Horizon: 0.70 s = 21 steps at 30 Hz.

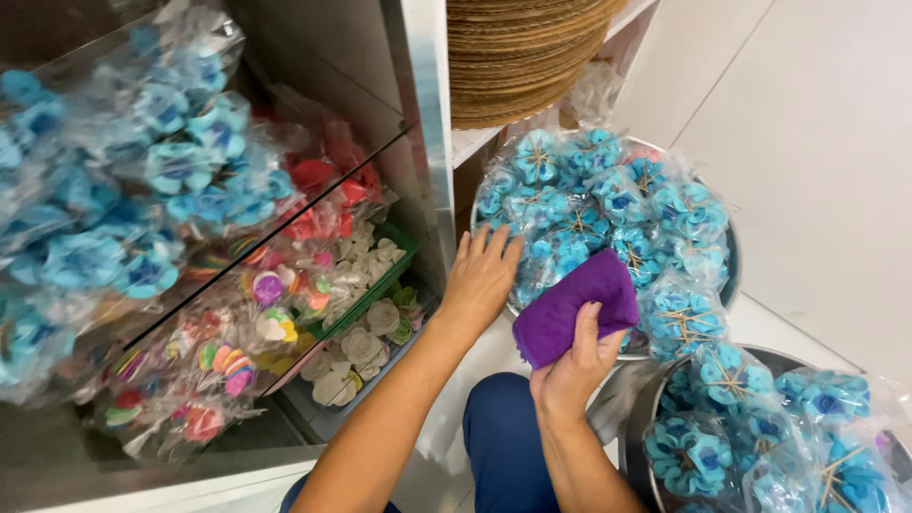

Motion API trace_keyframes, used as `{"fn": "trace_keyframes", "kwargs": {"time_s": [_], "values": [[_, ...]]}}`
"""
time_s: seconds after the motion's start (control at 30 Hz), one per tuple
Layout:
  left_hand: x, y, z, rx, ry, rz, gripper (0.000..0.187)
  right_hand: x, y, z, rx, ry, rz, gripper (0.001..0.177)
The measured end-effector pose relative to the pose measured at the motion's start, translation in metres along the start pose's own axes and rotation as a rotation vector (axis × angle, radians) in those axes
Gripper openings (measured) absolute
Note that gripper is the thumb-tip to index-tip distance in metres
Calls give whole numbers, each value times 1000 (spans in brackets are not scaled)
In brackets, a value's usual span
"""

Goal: The person sits on the floor and wipes blue flower-shaped decorations with a purple cloth. They pick up the items from a metal tray, clean them, and place them into a glass display cabinet.

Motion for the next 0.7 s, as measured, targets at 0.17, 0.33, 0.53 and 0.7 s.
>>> {"fn": "trace_keyframes", "kwargs": {"time_s": [0.17, 0.33, 0.53, 0.7], "values": [[-11, -2, -14, -177, 221, 4, 36, -2, 4, 2, 17, -13, 33, 40], [-13, -2, -7, -200, 322, -79, 11, -3, 6, 4, -4, -14, 29, 36], [-6, 7, 20, -74, 189, -79, 21, -6, 14, 7, -20, 32, 15, 28], [7, 6, 49, 322, 133, 59, 39, -4, 9, 6, -21, -9, 9, 39]]}}
Point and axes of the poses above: each hand's wrist, its own x-axis away from the middle knuckle, its own z-axis out of the back of the hand, y = z × x, the point moved 3 cm from there along -x, towards the middle knuckle, and after that the axes turned 13 degrees about x, right-handed, at the moved point
